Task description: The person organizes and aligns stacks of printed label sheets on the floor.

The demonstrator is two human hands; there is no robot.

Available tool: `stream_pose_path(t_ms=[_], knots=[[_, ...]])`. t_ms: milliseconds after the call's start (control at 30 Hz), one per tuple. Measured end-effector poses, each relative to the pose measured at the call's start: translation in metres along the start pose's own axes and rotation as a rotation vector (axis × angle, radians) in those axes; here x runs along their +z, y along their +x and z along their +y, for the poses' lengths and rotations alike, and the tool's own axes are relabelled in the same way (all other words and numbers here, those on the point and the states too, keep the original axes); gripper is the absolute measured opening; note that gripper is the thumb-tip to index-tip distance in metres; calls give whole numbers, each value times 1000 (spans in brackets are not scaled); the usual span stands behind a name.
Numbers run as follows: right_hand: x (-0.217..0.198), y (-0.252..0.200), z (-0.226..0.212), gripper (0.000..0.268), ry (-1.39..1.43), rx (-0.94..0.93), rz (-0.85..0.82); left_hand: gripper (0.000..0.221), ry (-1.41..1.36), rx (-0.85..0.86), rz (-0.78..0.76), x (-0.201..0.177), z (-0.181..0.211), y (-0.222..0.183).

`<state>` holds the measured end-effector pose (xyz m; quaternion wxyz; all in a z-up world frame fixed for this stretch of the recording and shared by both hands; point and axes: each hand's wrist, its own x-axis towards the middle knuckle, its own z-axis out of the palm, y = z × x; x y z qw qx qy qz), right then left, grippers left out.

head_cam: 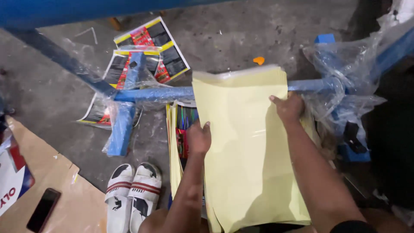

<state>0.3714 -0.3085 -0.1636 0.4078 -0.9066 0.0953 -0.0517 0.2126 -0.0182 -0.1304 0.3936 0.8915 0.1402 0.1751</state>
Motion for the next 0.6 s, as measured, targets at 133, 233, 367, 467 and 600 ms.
stream_pose_path(t_ms=[133, 233, 367, 467, 600], knots=[[-10, -29, -37, 48, -117, -119, 168, 32, -28, -68, -57, -4, 64, 12], [-28, -82, -38, 42, -33, -286, 170, 54, 354, -143, -272, -5, 95, -15], [-7, -48, 17, 37, 374, -481, 50, 48, 358, -139, -193, 0, 84, -4], [-20, -41, 43, 25, 668, -215, -123, 35, -42, -177, -168, -10, 50, -17], [-126, -79, -35, 17, 1098, -102, -72, 25, -779, -343, -16, -86, 86, -26]])
